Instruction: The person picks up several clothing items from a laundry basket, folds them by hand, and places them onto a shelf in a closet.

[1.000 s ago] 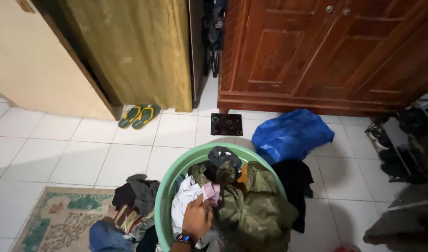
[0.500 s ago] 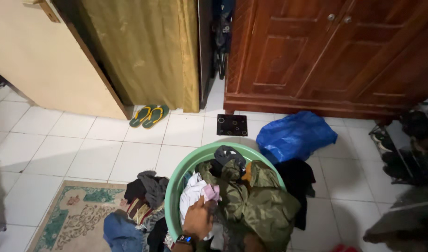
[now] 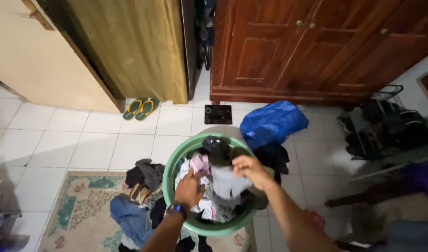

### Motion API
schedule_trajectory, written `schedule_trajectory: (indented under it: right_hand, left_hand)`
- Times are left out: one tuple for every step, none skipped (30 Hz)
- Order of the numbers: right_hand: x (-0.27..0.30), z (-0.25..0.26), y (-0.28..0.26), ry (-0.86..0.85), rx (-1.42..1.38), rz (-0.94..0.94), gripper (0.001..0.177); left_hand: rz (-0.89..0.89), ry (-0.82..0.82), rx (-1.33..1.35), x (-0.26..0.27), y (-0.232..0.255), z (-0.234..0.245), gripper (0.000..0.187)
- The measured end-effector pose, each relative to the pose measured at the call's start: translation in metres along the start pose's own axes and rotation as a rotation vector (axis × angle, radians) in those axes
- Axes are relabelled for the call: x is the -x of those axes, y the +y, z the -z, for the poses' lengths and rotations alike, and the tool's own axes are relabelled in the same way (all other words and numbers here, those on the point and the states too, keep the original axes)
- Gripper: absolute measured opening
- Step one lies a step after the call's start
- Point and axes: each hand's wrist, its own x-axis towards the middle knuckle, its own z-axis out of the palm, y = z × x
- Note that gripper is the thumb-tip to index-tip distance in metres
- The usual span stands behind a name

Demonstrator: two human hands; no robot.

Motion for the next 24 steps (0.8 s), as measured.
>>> schedule_trajectory:
  right_hand:
    - [0.006,0.001,-0.034,-0.062,-0.022,0.074,0.039]
    - [0.015,-0.001,-0.064,-0.125,-0.043,0.148,0.04]
    - [0.021,-0.003,-0.094,-0.124,-0.035,0.161,0.04]
    - [0.028,-0.006,-0.121,-0.154,-0.077,0.173,0.039]
    - [0.033,-0.009,-0.145,-0.183,-0.119,0.194,0.039]
    - [0.037,-0.01,-0.168,-0.182,-0.11,0.215,0.039]
    - [0.04,-0.012,-0.187,-0.128,-0.095,0.23,0.038]
    - [0.042,-0.01,-0.204,-0.074,-0.081,0.244,0.037]
    - [0.044,-0.007,-0.218,-0.071,-0.079,0.261,0.037]
    - [0.046,-0.005,-0.232,-0.065,-0.146,0.316,0.035]
    - [0.05,-0.001,-0.249,-0.066,-0.208,0.373,0.033]
    - [0.054,0.004,-0.268,-0.07,-0.2,0.39,0.033]
    - [0.062,0.005,-0.28,-0.013,-0.175,0.453,0.032]
    - [0.071,0.005,-0.292,0.044,-0.15,0.516,0.033]
    - [0.081,0.005,-0.304,0.038,-0.153,0.521,0.033]
    - [0.094,0.006,-0.314,0.021,-0.065,0.555,0.04]
    - [0.105,0.005,-0.322,0.004,0.024,0.593,0.048]
    - [0.112,0.002,-0.326,-0.003,0.022,0.604,0.048]
    - [0.117,0.0,-0.326,-0.069,0.288,0.757,0.069]
    - [0.12,-0.001,-0.323,-0.133,0.557,0.905,0.091]
    - [0.116,-0.003,-0.322,-0.138,0.559,0.922,0.091]
    - [0.11,-0.007,-0.321,-0.06,0.667,0.928,0.061]
    - [0.107,-0.009,-0.32,0.02,0.773,0.929,0.033]
    - [0.105,-0.009,-0.321,0.016,0.771,0.944,0.033]
  left_hand:
    - [0.002,-0.021,0.057,-0.004,0.015,0.016,0.052]
    - [0.004,-0.042,0.115,-0.006,0.031,0.031,0.061]
    - [-0.005,-0.03,0.115,-0.011,0.047,0.047,0.061]
    - [-0.054,0.026,0.144,-0.014,0.063,0.061,0.075]
    - [-0.109,0.086,0.168,-0.019,0.078,0.074,0.09]
    - [-0.125,0.103,0.165,-0.025,0.092,0.085,0.09]
    - [-0.144,0.096,0.182,-0.031,0.103,0.094,0.081]
    - [-0.163,0.088,0.199,-0.037,0.113,0.104,0.072]
    - [-0.176,0.097,0.193,-0.044,0.12,0.112,0.072]
    - [-0.183,0.136,0.19,-0.051,0.128,0.122,0.048]
    - [-0.186,0.181,0.188,-0.054,0.137,0.134,0.029]
    - [-0.195,0.198,0.185,-0.06,0.147,0.148,0.029]
    - [-0.214,0.234,0.152,-0.062,0.154,0.163,0.03]
    - [-0.233,0.27,0.119,-0.064,0.163,0.178,0.032]
    - [-0.232,0.275,0.112,-0.064,0.172,0.194,0.032]
    - [-0.204,0.242,0.103,-0.062,0.182,0.209,0.032]
    - [-0.179,0.212,0.093,-0.061,0.192,0.222,0.033]
    - [-0.179,0.221,0.085,-0.061,0.201,0.234,0.033]
    - [-0.191,0.233,0.072,-0.06,0.209,0.244,0.033]
    - [-0.202,0.244,0.059,-0.057,0.216,0.251,0.034]
    - [-0.204,0.259,0.051,-0.057,0.222,0.258,0.034]
    - [-0.233,0.264,0.006,-0.057,0.227,0.264,0.034]
    - [-0.259,0.265,-0.039,-0.054,0.23,0.269,0.033]
    - [-0.258,0.277,-0.047,-0.052,0.23,0.275,0.033]
